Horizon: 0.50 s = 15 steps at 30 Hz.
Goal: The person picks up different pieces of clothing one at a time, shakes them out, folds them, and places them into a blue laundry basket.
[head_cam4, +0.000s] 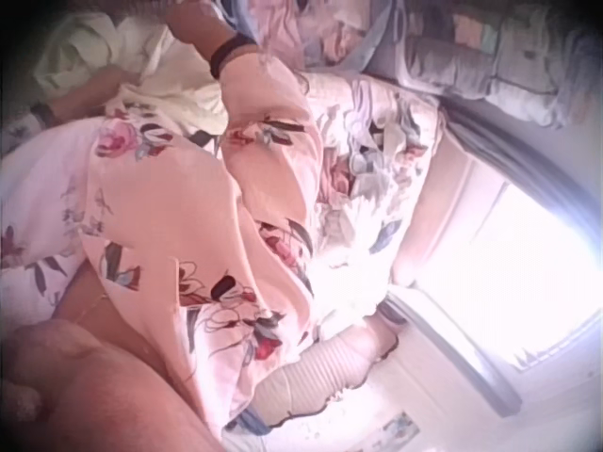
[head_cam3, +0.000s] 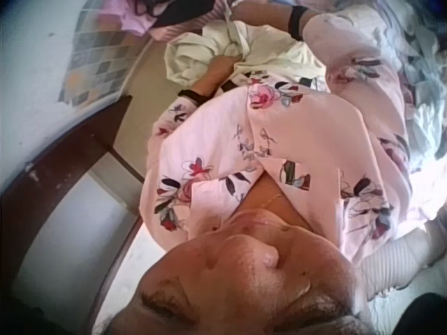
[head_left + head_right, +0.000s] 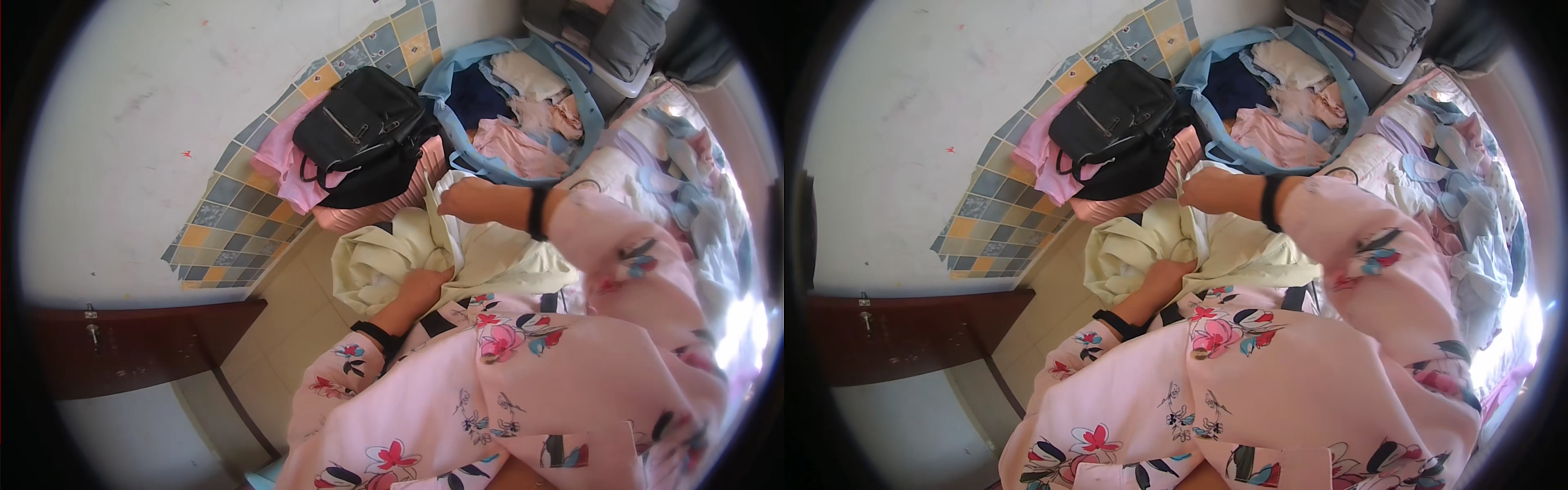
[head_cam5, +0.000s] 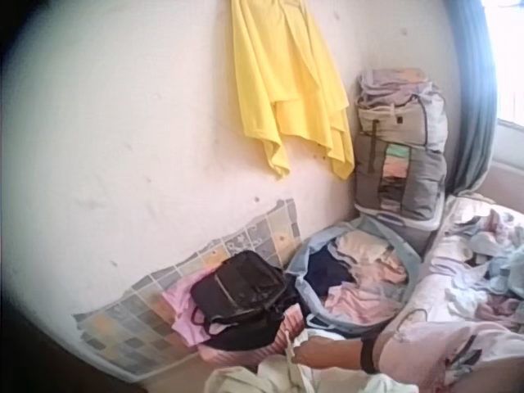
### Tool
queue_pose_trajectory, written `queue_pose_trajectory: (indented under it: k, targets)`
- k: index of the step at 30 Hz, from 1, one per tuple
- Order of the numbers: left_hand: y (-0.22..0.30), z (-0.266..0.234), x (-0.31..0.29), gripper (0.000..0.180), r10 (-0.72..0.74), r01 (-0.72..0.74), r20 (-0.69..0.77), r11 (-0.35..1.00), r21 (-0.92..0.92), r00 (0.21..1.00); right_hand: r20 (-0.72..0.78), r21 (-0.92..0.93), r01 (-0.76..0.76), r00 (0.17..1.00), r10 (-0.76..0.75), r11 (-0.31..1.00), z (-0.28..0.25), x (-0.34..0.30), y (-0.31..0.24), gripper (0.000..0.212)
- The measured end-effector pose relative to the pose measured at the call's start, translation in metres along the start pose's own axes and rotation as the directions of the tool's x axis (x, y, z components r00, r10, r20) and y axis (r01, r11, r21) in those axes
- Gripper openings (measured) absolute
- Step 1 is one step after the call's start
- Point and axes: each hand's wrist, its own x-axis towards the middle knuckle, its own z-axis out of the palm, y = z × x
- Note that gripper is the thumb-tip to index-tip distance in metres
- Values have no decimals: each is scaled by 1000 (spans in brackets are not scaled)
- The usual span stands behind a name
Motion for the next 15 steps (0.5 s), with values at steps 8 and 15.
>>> queue_pose_trajectory:
  k: [8, 15]
  targets:
    - [1, -7, -5, 25, 125, -118, -56, 986, 116, 991, 57, -93, -135, 988, 141, 986, 65, 80, 21, 19]
    - [-12, -4, -9, 37, -120, 182, -266, 958, 221, 957, -606, -162, -46, 793, -63, 986, -33, 42, 66, 9]
